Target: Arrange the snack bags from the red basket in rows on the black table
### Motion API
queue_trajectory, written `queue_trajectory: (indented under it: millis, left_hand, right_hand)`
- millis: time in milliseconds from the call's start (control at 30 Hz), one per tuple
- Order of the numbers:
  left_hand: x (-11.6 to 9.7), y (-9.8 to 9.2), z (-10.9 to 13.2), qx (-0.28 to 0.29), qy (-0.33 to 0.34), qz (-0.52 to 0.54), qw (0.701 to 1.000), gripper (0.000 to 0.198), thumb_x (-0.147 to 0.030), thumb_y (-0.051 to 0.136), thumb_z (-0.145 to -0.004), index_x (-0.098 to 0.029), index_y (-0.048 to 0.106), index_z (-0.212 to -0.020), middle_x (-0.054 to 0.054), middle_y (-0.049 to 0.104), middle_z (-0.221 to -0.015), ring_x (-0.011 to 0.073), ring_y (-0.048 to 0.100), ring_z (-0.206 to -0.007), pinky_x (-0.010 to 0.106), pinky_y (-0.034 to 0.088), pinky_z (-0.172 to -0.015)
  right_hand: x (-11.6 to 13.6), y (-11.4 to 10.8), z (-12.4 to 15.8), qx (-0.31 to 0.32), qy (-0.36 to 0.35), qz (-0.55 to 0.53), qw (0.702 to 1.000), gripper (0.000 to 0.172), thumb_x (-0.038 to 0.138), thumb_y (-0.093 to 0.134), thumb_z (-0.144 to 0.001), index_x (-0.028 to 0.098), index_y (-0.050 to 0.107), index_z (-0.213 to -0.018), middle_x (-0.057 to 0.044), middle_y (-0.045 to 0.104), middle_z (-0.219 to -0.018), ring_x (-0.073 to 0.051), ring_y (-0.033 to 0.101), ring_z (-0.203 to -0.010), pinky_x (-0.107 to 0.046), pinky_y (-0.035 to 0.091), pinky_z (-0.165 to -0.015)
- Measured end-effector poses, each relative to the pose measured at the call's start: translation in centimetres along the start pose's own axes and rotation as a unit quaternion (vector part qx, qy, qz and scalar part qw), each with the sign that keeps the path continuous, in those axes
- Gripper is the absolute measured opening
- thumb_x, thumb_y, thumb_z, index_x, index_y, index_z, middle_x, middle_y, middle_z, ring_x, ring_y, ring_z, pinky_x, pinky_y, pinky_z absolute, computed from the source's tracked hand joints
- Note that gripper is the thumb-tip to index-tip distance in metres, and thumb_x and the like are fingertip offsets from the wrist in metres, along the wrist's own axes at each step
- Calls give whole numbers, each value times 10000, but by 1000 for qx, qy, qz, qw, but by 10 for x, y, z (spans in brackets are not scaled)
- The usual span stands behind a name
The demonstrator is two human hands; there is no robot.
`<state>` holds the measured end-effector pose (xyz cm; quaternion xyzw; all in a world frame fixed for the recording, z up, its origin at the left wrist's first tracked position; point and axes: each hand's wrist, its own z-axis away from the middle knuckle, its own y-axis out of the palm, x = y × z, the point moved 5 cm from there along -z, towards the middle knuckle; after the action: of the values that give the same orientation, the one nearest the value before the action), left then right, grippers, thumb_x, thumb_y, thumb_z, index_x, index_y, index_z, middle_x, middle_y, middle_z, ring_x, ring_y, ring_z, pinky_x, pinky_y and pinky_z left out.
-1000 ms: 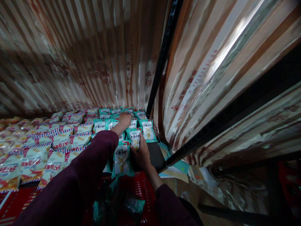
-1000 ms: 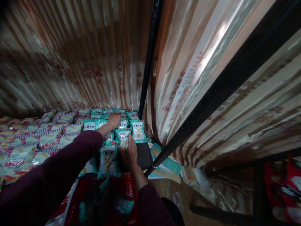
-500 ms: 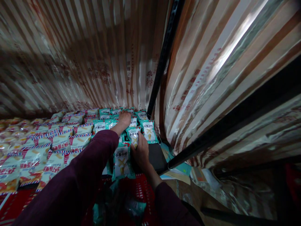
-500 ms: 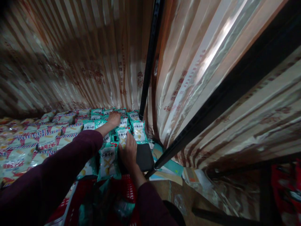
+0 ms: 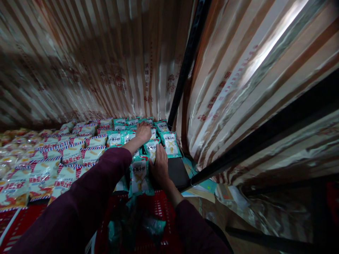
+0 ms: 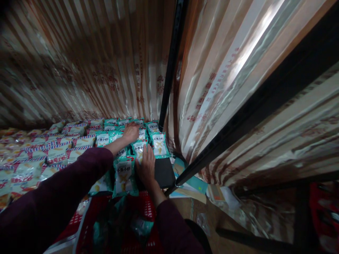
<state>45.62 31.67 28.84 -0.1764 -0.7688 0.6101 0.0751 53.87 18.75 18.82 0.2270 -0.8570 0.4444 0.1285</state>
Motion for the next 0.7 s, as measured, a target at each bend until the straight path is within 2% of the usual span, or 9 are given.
queue_trajectory:
  millis: [133,300,467,700]
  left_hand:
    - [-10,-7,13,-12,20,20,1000,318,-141,426,-838,-144,666,-1047,127,632,-1164,278,440,-1248,437,355,-1027]
    - [-23,-14,42,-10,45,38,998,319,-137,420,-846,-139,659,-1057,111,597,-1252,276,386,-1313,441,326,-1061]
    - [-37,-8,69,15,103,29,994,297,-161,417,-863,-141,657,-1037,117,628,-1193,274,404,-1304,442,306,-1076]
    - [-40,-3,83,0,131,8,991,306,-144,426,-851,-140,623,-1086,134,596,-1245,267,385,-1322,475,249,-1112]
  right_hand:
    - [0,1,-1,-4,2,-7,1000,634,346,433,-897,52,264,-1433,-239,333,-1456,-319,293,-1362,-508,334,-1057]
    - [0,-1,0,-8,22,-5,1000,626,367,427,-901,59,284,-1426,-241,356,-1440,-326,326,-1341,-512,356,-1033]
    - [-2,1,2,-23,24,-5,999,618,398,401,-913,84,280,-1431,-232,381,-1427,-319,334,-1337,-528,354,-1031]
    - [-2,1,3,-54,-21,-28,998,635,362,413,-908,44,250,-1433,-257,342,-1437,-319,275,-1373,-522,348,-1056]
